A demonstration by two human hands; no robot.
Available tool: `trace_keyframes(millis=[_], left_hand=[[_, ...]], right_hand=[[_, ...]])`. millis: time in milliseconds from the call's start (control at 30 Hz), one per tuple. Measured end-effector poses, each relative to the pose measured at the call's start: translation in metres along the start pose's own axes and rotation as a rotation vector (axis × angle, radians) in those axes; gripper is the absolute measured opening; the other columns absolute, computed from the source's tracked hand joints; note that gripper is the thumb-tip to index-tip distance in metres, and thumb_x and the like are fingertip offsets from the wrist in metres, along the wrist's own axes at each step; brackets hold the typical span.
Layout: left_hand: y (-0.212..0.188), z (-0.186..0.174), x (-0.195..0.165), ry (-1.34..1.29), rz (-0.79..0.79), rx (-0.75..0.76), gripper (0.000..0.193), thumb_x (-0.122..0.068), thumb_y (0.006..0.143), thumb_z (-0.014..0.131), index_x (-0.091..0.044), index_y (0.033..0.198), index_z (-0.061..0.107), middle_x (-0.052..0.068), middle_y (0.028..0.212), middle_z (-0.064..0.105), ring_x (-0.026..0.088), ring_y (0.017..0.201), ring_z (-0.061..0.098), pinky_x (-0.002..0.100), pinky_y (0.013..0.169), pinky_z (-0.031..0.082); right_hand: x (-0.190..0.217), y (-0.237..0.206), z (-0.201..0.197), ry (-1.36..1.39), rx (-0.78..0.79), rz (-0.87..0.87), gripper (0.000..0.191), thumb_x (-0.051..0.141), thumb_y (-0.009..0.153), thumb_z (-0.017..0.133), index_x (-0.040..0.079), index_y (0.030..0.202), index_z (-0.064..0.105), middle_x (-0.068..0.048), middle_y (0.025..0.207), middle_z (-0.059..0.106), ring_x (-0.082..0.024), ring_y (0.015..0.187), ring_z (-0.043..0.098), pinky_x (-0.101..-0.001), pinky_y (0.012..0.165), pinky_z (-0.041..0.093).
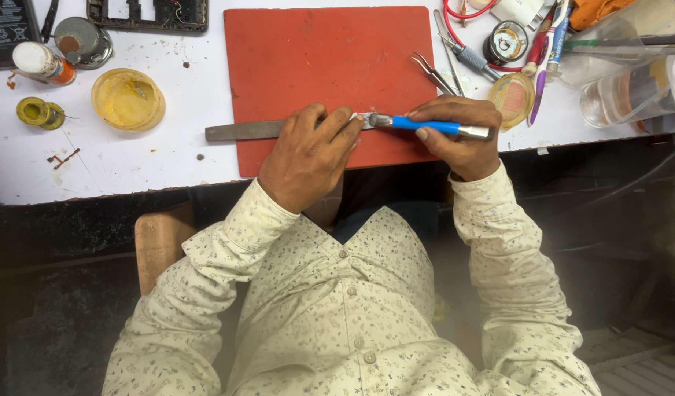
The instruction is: The person files a small metal component held in a clamp on the workbench, then applies paste from a small jar onto the component with a brush, and finally solders the component using a soldering iron while holding it steady with the other hand.
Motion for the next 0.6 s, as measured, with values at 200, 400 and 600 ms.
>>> trace_keyframes(millis=[200, 400, 600], left_hand=[[0.0001, 0.0004, 0.001, -0.021, -0.014, 0.006, 0.028, -0.015, 0.101, 0.068, -0.002, 0.126, 0.069, 0.003, 0.117, 0.063, 0.024, 0.102, 0.056, 0.038, 0.089, 0.05], [0.0006, -0.0002, 0.0006, -0.019, -0.008, -0.005, 0.028, -0.015, 0.101, 0.068, -0.002, 0.125, 0.069, 0.004, 0.118, 0.062, 0.025, 0.103, 0.056, 0.039, 0.09, 0.051], [0.0005, -0.0004, 0.0001, -0.01, -0.005, -0.007, 0.028, -0.015, 0.1, 0.068, -0.003, 0.125, 0.069, 0.004, 0.119, 0.062, 0.025, 0.104, 0.056, 0.039, 0.091, 0.051]], right_hand=[[-0.0078, 0.0009, -0.003, 0.016, -0.017, 0.066, 0.018, 0.004, 0.087, 0.075, -0.005, 0.103, 0.074, -0.019, 0.1, 0.075, -0.023, 0.087, 0.074, -0.0303, 0.078, 0.059], [-0.0066, 0.0, -0.0033, 0.048, -0.026, 0.034, 0.017, 0.004, 0.085, 0.073, -0.004, 0.1, 0.073, -0.018, 0.099, 0.074, -0.024, 0.091, 0.074, -0.0288, 0.079, 0.059], [-0.0071, -0.0006, -0.0033, -0.01, -0.008, 0.037, 0.017, 0.004, 0.084, 0.073, -0.003, 0.1, 0.075, -0.018, 0.097, 0.075, -0.022, 0.083, 0.072, -0.0281, 0.076, 0.058]])
Point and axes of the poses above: each hand's wrist, its own y-axis towards the middle knuckle, its own z-axis out of the palm, x = y × z, the point moved 9 cm from there along y, towards the middle knuckle
